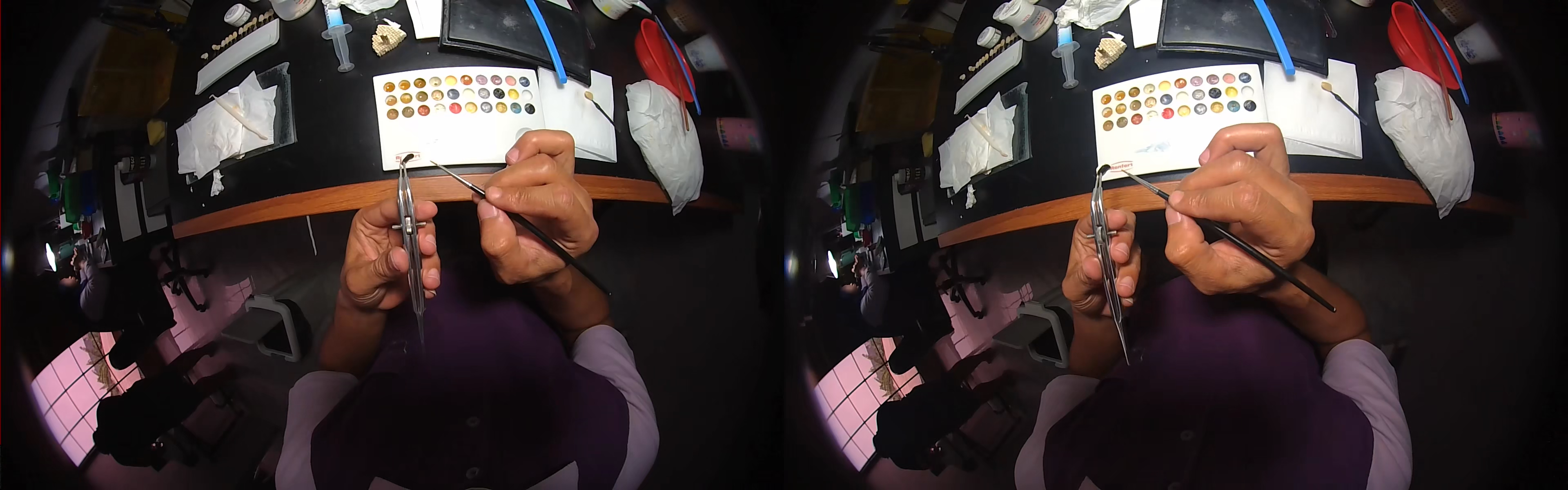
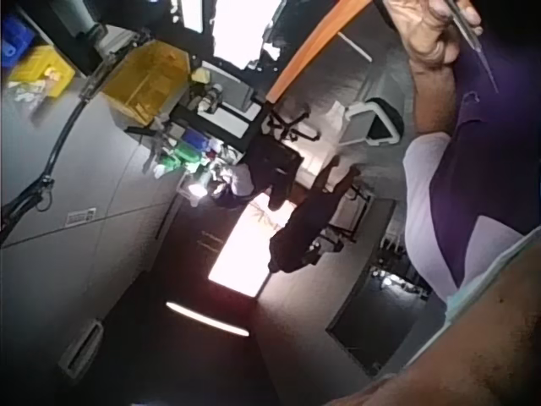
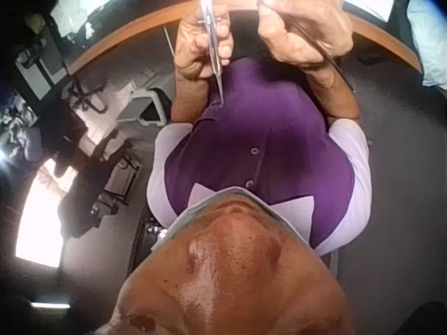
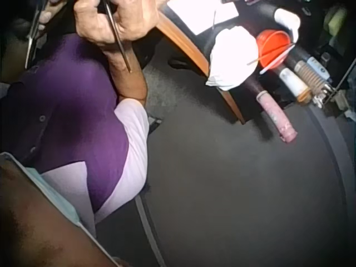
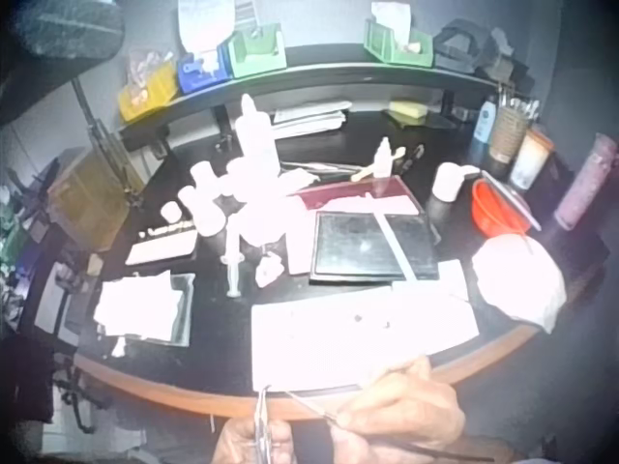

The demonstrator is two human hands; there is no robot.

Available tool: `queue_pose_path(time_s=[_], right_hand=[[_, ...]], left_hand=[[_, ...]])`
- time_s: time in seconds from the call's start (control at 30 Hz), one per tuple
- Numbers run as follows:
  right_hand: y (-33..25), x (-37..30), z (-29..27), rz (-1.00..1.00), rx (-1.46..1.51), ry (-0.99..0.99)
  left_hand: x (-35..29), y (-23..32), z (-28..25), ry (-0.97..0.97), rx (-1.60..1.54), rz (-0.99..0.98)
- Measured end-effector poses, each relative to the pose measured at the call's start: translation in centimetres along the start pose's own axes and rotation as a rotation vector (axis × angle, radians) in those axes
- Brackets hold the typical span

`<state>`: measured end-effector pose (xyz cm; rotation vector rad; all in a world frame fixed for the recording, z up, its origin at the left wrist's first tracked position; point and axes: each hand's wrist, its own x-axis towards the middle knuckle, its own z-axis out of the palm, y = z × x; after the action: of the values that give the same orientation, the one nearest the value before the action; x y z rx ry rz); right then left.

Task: The person applies stain to a dental crown using a fine brush, then picks up a plaster dental model and applies additional material to the teeth on the model.

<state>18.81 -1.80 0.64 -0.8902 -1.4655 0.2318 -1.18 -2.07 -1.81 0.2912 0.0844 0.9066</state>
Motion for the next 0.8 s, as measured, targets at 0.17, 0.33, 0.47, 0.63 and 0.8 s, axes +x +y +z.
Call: queue_pose_path(time_s=[0.17,0.33,0.47,0.63,0.8], right_hand=[[0.3,-0.1,-0.3,0.016,0.039,0.017],[-0.1,-0.2,-0.4,0.048,0.045,-0.039],[-0.3,0.5,-0.2,0.003,-0.007,-0.066],[-0.5,1.0,0.5,-0.037,-0.058,-0.084],[-0.4,1.2,1.3,-0.040,-0.086,-0.120]], left_hand=[[-0.3,0.6,0.3,0.089,0.222,0.023],[-0.3,1.0,0.3,0.094,0.149,0.015],[-0.3,0.6,0.3,0.056,-0.065,-0.003],[-0.1,0.5,0.6,0.027,-0.284,-0.005],[0.1,0.5,0.8,-0.003,-0.415,-0.002]])
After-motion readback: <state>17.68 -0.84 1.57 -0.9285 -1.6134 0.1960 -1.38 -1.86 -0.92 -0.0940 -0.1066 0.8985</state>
